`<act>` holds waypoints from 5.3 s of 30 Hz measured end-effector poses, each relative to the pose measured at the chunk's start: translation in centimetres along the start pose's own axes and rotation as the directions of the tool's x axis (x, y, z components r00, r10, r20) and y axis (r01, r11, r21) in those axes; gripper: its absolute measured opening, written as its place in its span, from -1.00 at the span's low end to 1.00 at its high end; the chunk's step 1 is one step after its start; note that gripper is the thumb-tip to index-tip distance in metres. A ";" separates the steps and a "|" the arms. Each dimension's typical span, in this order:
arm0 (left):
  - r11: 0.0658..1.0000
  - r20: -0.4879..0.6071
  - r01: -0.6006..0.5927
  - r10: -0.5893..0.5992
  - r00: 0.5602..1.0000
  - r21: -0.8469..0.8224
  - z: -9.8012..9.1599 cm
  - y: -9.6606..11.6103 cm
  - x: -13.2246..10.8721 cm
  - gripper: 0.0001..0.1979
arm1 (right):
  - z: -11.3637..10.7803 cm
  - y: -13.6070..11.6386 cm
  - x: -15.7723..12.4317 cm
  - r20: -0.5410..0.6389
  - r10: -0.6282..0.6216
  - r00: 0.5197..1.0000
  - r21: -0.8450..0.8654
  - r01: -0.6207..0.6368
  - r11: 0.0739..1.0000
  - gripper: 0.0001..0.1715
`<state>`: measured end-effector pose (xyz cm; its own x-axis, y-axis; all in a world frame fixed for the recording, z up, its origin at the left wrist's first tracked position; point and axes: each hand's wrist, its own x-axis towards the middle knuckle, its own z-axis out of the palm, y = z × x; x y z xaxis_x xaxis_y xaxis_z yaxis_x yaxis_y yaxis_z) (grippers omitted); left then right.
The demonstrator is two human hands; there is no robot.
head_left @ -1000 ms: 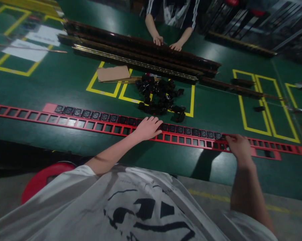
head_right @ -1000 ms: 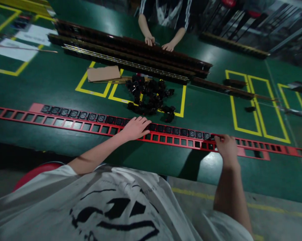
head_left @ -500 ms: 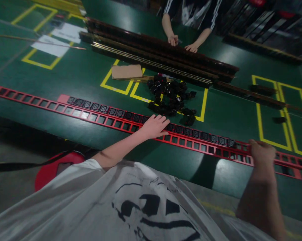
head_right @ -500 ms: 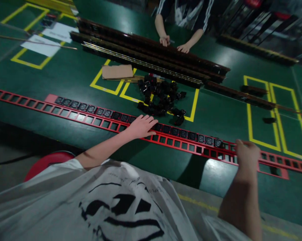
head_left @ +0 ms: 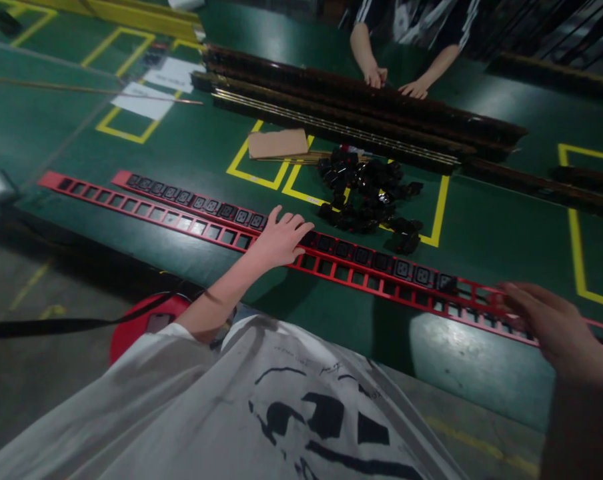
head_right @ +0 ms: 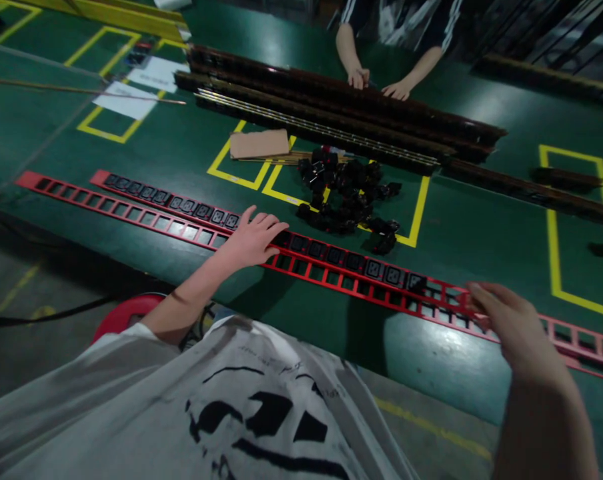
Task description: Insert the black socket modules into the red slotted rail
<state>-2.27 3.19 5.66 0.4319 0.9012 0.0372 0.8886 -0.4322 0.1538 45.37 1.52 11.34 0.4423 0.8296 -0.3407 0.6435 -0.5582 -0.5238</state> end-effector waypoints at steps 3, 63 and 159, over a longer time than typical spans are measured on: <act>0.992 -0.084 0.122 -0.125 0.989 -0.039 -0.1 0.5 -1.9 -0.42 | 2.0 -2.7 -0.7 0.234 0.136 0.963 0.281 -0.201 0.938 -0.88; 0.990 -0.226 0.107 -0.126 0.966 -0.095 5.8 4.3 -6.8 -0.58 | 14.1 -5.2 -9.9 0.301 -0.578 0.759 0.114 0.573 0.812 -0.62; 0.675 0.305 -0.470 0.704 0.641 -0.569 5.9 -4.0 -11.9 -0.27 | 16.2 11.4 -8.9 0.532 -0.797 -0.286 0.045 0.949 -0.311 -0.28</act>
<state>-10.03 -5.98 -1.22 0.9498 0.2633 -0.1692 0.3085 -0.6965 0.6478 38.64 -12.03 -4.27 -0.9716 0.2143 0.1000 0.1920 0.9617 -0.1958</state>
